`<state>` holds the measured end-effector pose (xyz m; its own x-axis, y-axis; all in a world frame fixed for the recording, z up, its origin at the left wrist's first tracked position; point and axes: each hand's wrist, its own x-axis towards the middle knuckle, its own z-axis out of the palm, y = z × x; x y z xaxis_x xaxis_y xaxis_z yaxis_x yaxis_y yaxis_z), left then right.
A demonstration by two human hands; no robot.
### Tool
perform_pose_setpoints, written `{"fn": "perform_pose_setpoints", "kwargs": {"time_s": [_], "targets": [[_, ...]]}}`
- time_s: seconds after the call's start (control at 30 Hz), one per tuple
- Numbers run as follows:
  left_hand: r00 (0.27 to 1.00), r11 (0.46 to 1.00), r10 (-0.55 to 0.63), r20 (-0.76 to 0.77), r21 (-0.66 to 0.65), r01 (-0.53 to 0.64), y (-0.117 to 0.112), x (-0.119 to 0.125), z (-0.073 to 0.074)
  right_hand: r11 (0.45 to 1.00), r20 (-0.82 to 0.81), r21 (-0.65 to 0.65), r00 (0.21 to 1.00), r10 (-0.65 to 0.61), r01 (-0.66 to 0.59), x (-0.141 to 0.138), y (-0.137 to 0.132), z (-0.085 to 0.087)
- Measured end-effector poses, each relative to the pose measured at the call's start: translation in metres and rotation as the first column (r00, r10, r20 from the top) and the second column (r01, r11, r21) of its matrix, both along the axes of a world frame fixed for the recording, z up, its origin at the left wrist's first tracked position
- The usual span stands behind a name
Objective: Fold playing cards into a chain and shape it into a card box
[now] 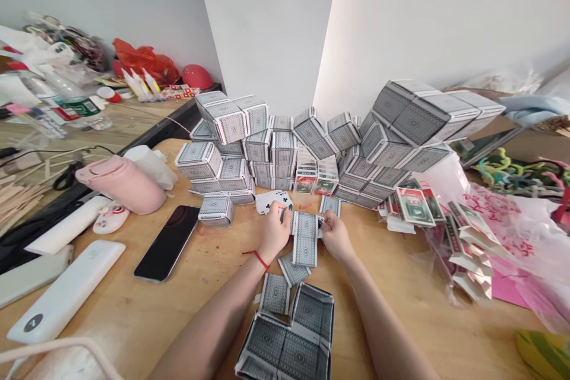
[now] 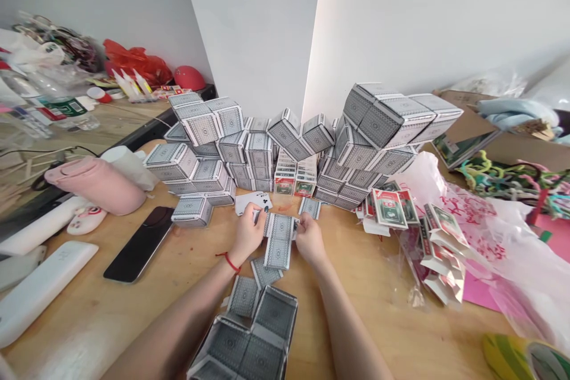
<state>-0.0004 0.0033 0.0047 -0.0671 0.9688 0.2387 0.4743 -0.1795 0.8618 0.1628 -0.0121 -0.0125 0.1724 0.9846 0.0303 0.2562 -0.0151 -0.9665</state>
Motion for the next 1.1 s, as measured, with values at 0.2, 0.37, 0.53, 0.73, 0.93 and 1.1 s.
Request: {"fn": "perform_pose_setpoints", "kwargs": {"time_s": [0.2, 0.37, 0.53, 0.73, 0.93, 1.1], "targets": [[1.000, 1.000, 0.018, -0.012, 0.001, -0.018, 0.000, 0.002, 0.000, 0.999, 0.070, -0.009, 0.997, -0.044, 0.045, -0.001, 0.000, -0.004], [1.000, 1.000, 0.010, -0.007, 0.011, -0.010, -0.001, 0.002, 0.000, 0.996, 0.133, -0.009, 0.987, -0.089, 0.091, -0.003, -0.001, -0.006], [0.995, 1.000, -0.006, 0.097, -0.014, 0.007, -0.003, 0.002, 0.000, 0.996, 0.068, -0.001, 0.994, -0.084, 0.085, -0.003, 0.000, -0.001], [0.839, 0.935, -0.132, 0.527, -0.215, 0.282, -0.005, 0.006, 0.005, 0.997, -0.260, 0.006, 0.963, -0.073, 0.077, -0.002, -0.001, 0.007], [0.695, 0.966, 0.022, 0.719, -0.194, 0.170, 0.000, 0.005, 0.008, 0.994, -0.512, -0.053, 0.857, 0.057, -0.098, -0.003, -0.006, 0.018], [0.671, 0.929, -0.083, 0.737, -0.187, 0.320, -0.002, 0.001, 0.008, 0.997, -0.622, -0.065, 0.780, -0.067, 0.033, 0.002, -0.003, 0.020]]}}
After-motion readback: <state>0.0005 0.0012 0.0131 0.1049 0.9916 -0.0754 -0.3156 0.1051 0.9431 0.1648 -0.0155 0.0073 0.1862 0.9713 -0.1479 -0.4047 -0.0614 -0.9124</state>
